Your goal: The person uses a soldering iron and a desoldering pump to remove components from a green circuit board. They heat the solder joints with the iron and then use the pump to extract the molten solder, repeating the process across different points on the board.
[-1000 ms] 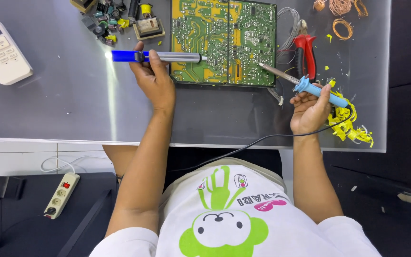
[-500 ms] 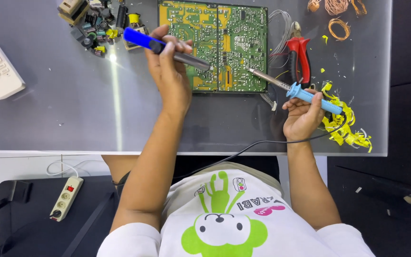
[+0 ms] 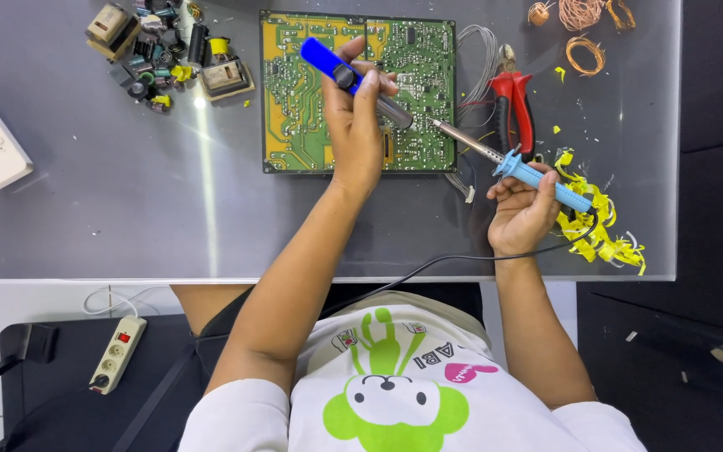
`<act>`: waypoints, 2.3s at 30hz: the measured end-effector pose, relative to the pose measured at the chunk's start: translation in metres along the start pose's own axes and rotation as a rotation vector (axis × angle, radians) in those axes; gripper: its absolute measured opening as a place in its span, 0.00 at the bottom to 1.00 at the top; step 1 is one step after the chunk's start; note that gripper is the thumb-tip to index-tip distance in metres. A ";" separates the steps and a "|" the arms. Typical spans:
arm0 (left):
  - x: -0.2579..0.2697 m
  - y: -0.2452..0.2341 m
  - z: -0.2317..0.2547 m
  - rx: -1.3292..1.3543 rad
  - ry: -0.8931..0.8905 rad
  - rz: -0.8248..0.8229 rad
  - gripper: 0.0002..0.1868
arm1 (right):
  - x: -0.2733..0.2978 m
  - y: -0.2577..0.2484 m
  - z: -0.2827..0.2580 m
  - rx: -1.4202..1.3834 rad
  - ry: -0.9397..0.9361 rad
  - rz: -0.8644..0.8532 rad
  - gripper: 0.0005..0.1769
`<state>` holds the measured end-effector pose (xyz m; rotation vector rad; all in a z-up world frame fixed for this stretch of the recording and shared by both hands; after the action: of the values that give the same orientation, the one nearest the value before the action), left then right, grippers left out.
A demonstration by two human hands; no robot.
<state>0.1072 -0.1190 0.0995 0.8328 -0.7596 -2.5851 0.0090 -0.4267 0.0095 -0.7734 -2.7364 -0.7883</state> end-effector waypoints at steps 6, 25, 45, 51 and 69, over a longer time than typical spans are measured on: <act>0.004 0.012 -0.002 -0.078 0.004 -0.075 0.19 | -0.001 -0.001 0.002 -0.006 0.008 -0.011 0.22; -0.012 0.018 0.037 -0.032 0.002 -0.208 0.17 | 0.001 0.002 0.000 0.011 0.012 -0.014 0.22; -0.037 -0.091 0.092 -0.089 0.084 0.250 0.34 | 0.005 0.006 -0.002 0.050 0.028 0.025 0.24; -0.036 -0.091 0.089 -0.036 0.100 0.273 0.31 | 0.004 0.005 -0.002 0.032 0.025 0.019 0.23; -0.012 -0.063 0.079 -0.029 0.042 -0.004 0.28 | 0.003 0.004 -0.002 0.076 0.003 -0.001 0.21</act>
<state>0.0602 -0.0324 0.1231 0.8776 -0.7075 -2.5670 0.0084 -0.4232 0.0136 -0.7548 -2.7470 -0.6803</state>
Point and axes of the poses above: each hand's wrist, its own x-axis away from the middle knuckle, its own y-axis out of the palm, z = x × y, the point moved 7 cm from there along -x, towards the middle knuckle, and after that the axes turned 15 degrees about y, right-handed, at the moved point
